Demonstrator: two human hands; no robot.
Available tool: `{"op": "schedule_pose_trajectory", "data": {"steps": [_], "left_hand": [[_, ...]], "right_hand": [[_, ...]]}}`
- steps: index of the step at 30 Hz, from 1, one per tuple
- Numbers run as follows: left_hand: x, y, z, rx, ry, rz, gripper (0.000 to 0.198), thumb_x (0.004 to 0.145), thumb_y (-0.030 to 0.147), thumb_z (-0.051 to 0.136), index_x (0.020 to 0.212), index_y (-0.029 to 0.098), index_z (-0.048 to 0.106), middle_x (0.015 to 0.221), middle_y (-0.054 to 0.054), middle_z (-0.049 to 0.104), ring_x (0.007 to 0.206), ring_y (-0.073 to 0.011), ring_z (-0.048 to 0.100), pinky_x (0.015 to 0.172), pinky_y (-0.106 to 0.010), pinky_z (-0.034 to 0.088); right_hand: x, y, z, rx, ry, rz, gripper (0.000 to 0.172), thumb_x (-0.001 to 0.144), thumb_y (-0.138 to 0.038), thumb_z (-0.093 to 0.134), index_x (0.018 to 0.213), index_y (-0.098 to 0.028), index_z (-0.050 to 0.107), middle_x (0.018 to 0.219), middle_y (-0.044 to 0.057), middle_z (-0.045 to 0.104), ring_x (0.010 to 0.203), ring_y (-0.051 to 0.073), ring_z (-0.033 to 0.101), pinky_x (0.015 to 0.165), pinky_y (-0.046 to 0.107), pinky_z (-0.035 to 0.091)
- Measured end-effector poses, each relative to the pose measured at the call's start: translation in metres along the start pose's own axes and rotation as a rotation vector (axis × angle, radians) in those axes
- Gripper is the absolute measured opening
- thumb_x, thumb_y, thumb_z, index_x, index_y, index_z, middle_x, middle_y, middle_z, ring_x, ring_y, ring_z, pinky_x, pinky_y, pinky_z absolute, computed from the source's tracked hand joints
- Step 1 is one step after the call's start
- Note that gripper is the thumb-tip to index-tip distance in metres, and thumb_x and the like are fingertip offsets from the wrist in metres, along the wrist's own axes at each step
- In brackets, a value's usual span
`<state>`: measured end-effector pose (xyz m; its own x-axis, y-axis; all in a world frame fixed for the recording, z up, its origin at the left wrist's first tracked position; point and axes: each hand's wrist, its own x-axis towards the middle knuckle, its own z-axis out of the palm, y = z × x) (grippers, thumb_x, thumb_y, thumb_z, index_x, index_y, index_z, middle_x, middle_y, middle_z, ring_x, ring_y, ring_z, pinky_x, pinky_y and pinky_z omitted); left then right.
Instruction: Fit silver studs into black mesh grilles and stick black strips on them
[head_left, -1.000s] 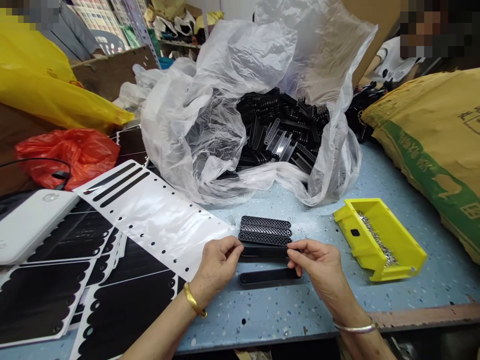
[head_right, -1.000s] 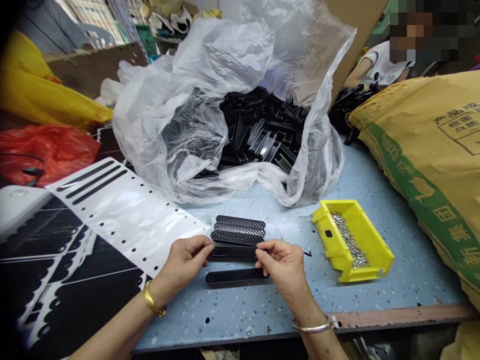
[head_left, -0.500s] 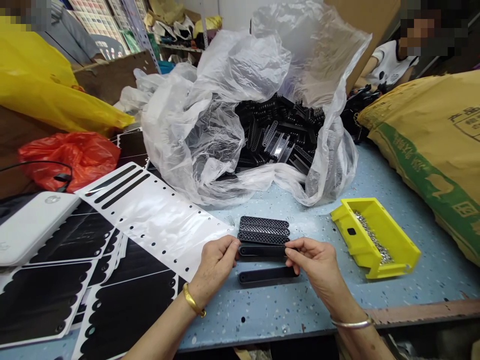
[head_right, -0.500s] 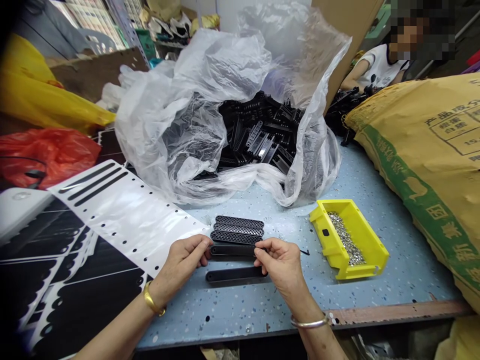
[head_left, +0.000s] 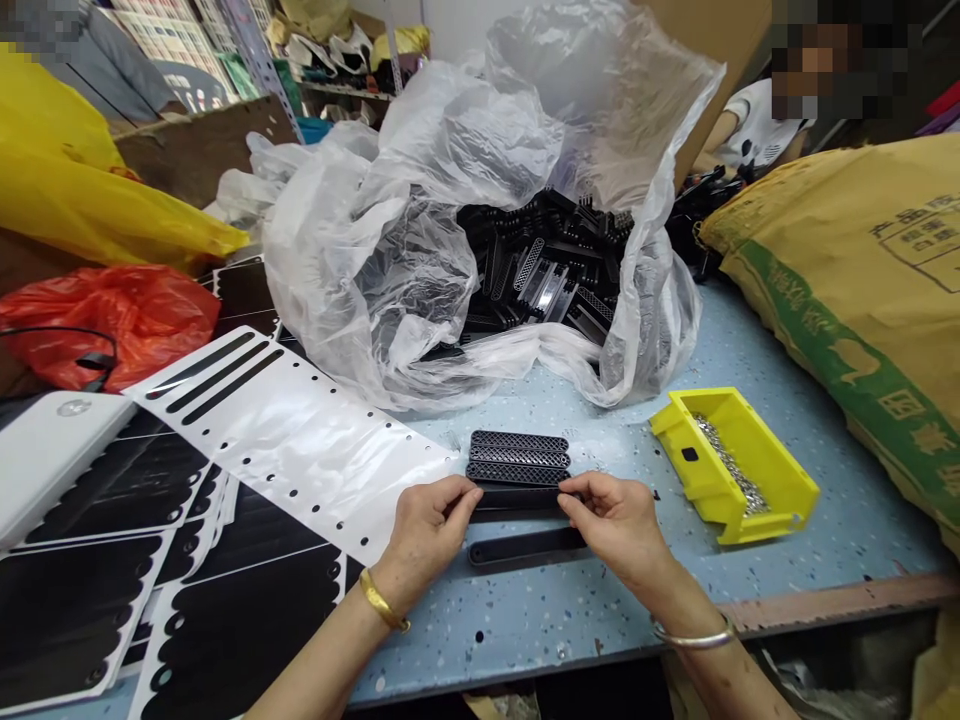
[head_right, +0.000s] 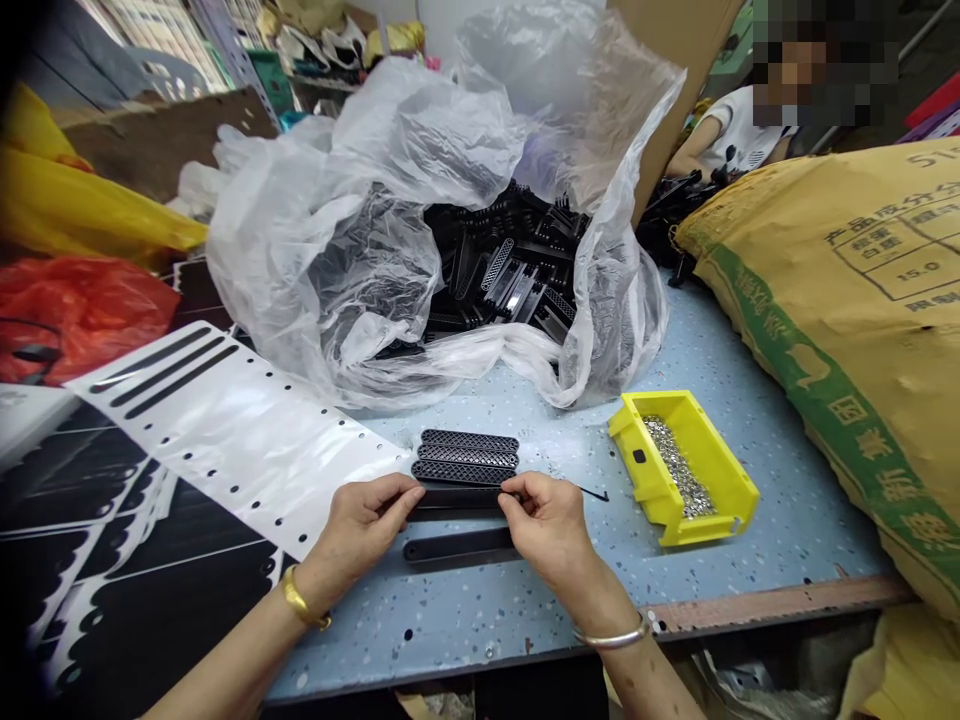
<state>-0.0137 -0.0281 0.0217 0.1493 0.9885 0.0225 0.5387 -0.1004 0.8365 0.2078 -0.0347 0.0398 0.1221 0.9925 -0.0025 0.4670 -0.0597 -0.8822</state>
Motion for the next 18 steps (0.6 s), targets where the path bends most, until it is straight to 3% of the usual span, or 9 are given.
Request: {"op": "schedule_pose_trajectory", "data": {"steps": [5,18], "left_hand": [[-0.0012,-0.0027,-0.0001,0.015,0.007,0.033,0.026,0.086,0.031,0.050,0.070,0.018,0.067,0.056,0.003,0.058,0.053,-0.0101,0.049,0.054,-0.021,0.038],[0.0002,-0.0026,-0.0023,0.029,-0.005,0.046,0.026,0.086,0.032,0.050,0.071,0.019,0.066,0.057,0.004,0.060,0.053,-0.0104,0.053,0.054,-0.021,0.040]], "right_hand": [[-0.0004,-0.0036,-0.0012,-0.280,0.006,-0.276,0.013,0.071,-0.019,0.058,0.072,-0.017,0.071,0.059,0.003,0.068,0.045,0.014,0.056,0.046,0.025,0.045],[0.0025,-0.0010,0.0075,-0.381,0.039,-0.273,0.005,0.070,-0.016,0.065,0.066,-0.018,0.066,0.059,0.001,0.065,0.052,0.015,0.058,0.051,0.024,0.042]]}}
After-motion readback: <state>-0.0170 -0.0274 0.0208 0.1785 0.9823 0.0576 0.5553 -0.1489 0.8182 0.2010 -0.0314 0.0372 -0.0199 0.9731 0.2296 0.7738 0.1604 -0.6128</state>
